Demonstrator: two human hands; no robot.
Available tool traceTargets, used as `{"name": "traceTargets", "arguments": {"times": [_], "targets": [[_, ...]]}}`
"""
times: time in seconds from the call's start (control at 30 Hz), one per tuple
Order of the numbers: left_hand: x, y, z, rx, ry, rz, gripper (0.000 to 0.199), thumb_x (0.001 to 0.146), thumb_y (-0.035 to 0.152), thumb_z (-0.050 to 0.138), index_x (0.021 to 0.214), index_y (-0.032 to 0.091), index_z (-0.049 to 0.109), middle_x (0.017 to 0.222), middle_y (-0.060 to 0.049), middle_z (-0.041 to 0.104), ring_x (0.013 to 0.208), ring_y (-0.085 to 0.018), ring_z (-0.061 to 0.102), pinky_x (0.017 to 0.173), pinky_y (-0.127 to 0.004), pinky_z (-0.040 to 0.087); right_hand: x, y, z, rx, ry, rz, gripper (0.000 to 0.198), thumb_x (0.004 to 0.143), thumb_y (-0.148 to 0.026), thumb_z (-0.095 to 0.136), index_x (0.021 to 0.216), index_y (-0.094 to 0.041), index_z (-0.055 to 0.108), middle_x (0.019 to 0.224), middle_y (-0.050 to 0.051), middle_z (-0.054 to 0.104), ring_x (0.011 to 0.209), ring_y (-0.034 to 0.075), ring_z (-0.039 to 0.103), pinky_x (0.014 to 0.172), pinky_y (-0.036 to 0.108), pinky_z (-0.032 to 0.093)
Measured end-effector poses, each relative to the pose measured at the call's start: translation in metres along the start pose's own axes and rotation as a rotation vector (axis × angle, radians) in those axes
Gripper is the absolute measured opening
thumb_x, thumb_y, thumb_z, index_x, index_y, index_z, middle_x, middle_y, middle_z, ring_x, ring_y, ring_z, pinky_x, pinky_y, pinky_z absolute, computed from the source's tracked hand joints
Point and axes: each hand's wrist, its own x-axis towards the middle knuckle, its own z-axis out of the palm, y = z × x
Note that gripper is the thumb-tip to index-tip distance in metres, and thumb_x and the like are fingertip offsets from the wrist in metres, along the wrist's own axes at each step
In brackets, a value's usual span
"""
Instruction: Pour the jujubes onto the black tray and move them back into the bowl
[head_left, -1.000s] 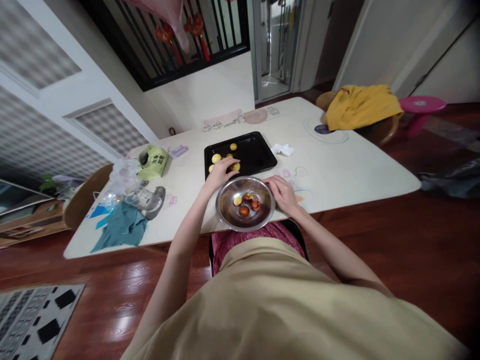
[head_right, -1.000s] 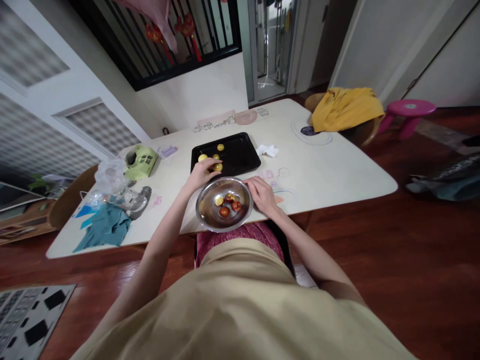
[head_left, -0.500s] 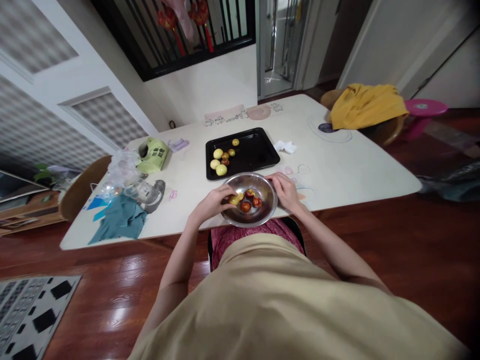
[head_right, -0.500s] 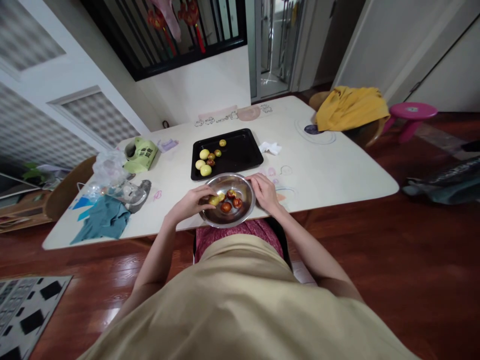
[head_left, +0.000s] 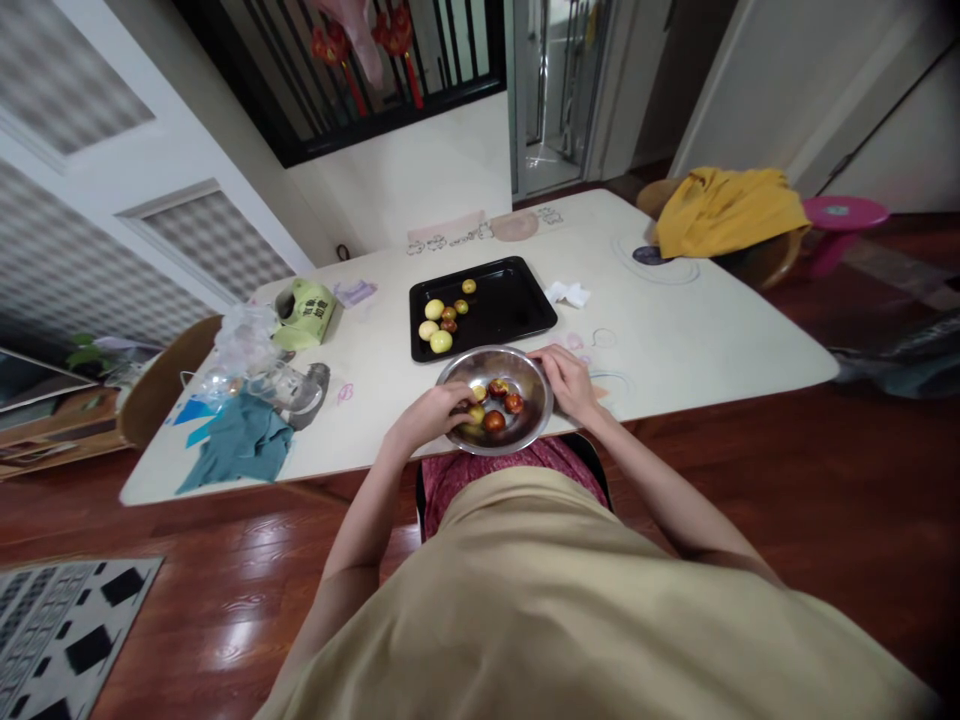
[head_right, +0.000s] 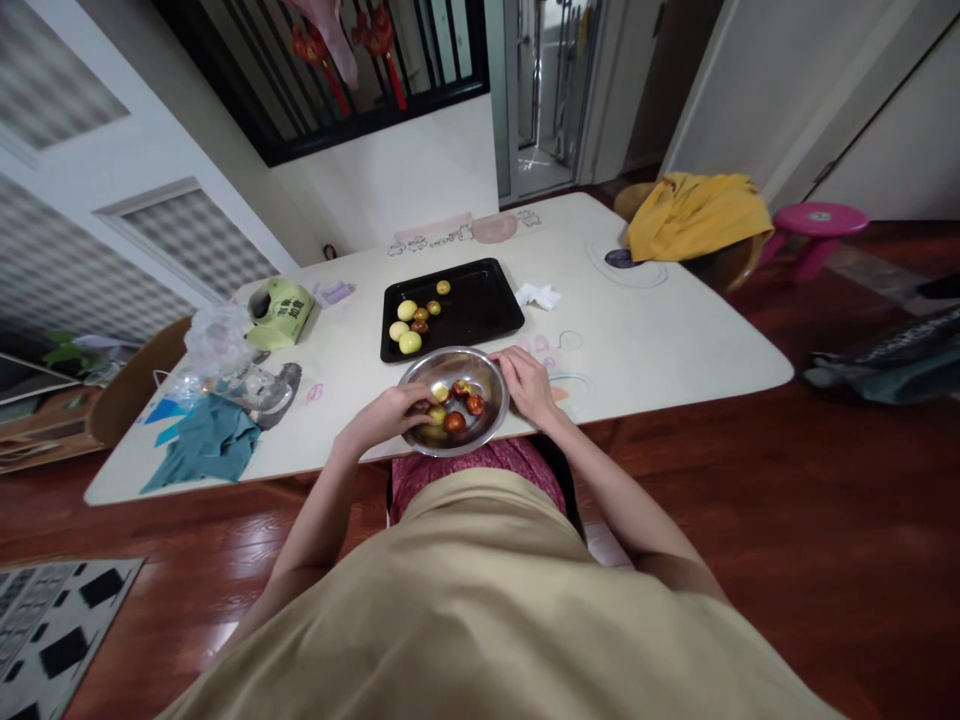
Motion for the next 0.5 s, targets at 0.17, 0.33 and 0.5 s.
{"name": "traceTargets", "arguments": {"times": [0.17,0.33,0.5], "targets": [[-0.002,0.001,0.0,0.018,0.026,-0.001,0.014,0.097,0.015,0.073,0.111,0.019,0.073,0.114,-0.007,0.078,0.106,-0.024,0.075,0.098,-0.036,0.059,0.0,0.0,-0.001,-0.008,-0.014,0.007,0.053,0.115,-0.054,0.034,0.104,-0.025,0.077,0.101,0.009,0.078,0.095,0.026,0.073,0.089,0.044,0.058],[0.0,-0.005,0.006,-0.017,0.077,0.022,0.011,0.102,0.017,0.067,0.109,0.019,0.075,0.109,-0.006,0.08,0.102,-0.023,0.077,0.096,-0.036,0.061,0.0,0.0,-0.002,-0.007,-0.02,0.015,0.053,0.115,-0.055,0.034,0.105,-0.026,0.077,0.101,0.009,0.078,0.096,0.026,0.073,0.09,0.044,0.058],[0.0,-0.011,0.013,-0.019,0.161,0.044,0.01,0.103,0.02,0.066,0.107,0.02,0.076,0.106,-0.006,0.079,0.097,-0.023,0.076,0.092,-0.035,0.062,0.0,-0.001,-0.002,-0.002,-0.024,0.036,0.054,0.114,-0.056,0.035,0.106,-0.026,0.078,0.102,0.009,0.078,0.097,0.027,0.073,0.091,0.046,0.059]]}}
